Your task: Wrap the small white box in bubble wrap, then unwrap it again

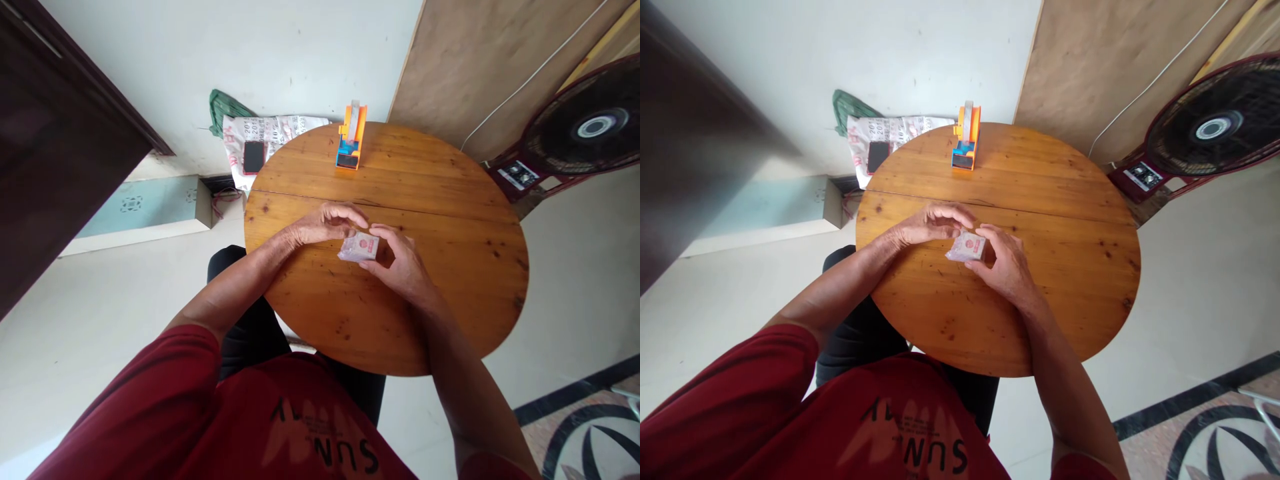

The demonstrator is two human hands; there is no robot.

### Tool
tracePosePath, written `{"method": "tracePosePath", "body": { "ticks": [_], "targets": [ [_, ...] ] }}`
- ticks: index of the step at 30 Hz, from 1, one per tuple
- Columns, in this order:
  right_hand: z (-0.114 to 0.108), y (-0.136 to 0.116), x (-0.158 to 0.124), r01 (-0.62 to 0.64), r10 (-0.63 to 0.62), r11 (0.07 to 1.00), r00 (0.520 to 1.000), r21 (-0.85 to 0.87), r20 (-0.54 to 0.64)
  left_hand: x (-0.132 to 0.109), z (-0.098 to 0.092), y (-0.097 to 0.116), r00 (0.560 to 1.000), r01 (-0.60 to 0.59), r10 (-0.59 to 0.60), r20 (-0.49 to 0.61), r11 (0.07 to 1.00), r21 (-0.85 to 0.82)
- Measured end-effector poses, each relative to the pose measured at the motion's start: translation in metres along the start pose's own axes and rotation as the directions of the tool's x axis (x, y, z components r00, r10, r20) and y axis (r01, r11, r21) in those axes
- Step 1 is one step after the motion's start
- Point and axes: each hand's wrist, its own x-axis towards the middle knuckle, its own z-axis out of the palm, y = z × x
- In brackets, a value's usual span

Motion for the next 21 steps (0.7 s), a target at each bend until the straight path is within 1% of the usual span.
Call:
{"method": "tracePosePath", "body": {
  "ticks": [3, 7, 9, 11, 14, 17, 19, 21],
  "targets": [
    [0.001, 0.002, 0.000, 0.056, -0.056, 0.997, 0.998, -0.044, -0.018, -0.001, 0.002, 0.001, 0.997, 0.070, -0.070, 0.036, 0.998, 0.001],
    [0.001, 0.002, -0.001, 0.108, -0.117, 0.979, 0.992, -0.175, -0.040, -0.001, 0.005, 0.005, 0.983, 0.174, -0.173, 0.066, 0.985, -0.006],
    [0.001, 0.001, -0.002, 0.123, -0.133, 0.967, 0.991, -0.223, -0.029, -0.001, 0.006, 0.006, 0.978, 0.200, -0.198, 0.071, 0.979, -0.031],
    [0.000, 0.001, -0.003, 0.120, -0.127, 0.965, 0.992, -0.234, -0.014, -0.001, 0.006, 0.007, 0.976, 0.209, -0.206, 0.068, 0.977, -0.038],
    [-0.001, 0.001, -0.003, 0.104, -0.108, 0.978, 0.994, -0.181, -0.012, -0.001, 0.006, 0.006, 0.976, 0.211, -0.210, 0.053, 0.977, -0.013],
    [-0.005, 0.001, -0.003, 0.075, -0.077, 0.994, 0.997, -0.081, -0.022, -0.002, 0.005, 0.005, 0.974, 0.224, -0.226, 0.032, 0.974, 0.033],
    [-0.009, -0.001, -0.003, 0.027, -0.028, 0.999, 0.999, -0.025, -0.026, -0.002, 0.003, 0.005, 0.975, 0.220, -0.221, 0.020, 0.975, 0.038],
    [-0.013, -0.002, -0.003, -0.029, 0.029, 1.000, 0.999, -0.003, -0.015, -0.003, 0.002, 0.005, 0.979, 0.202, -0.202, 0.005, 0.979, 0.013]
  ]
}}
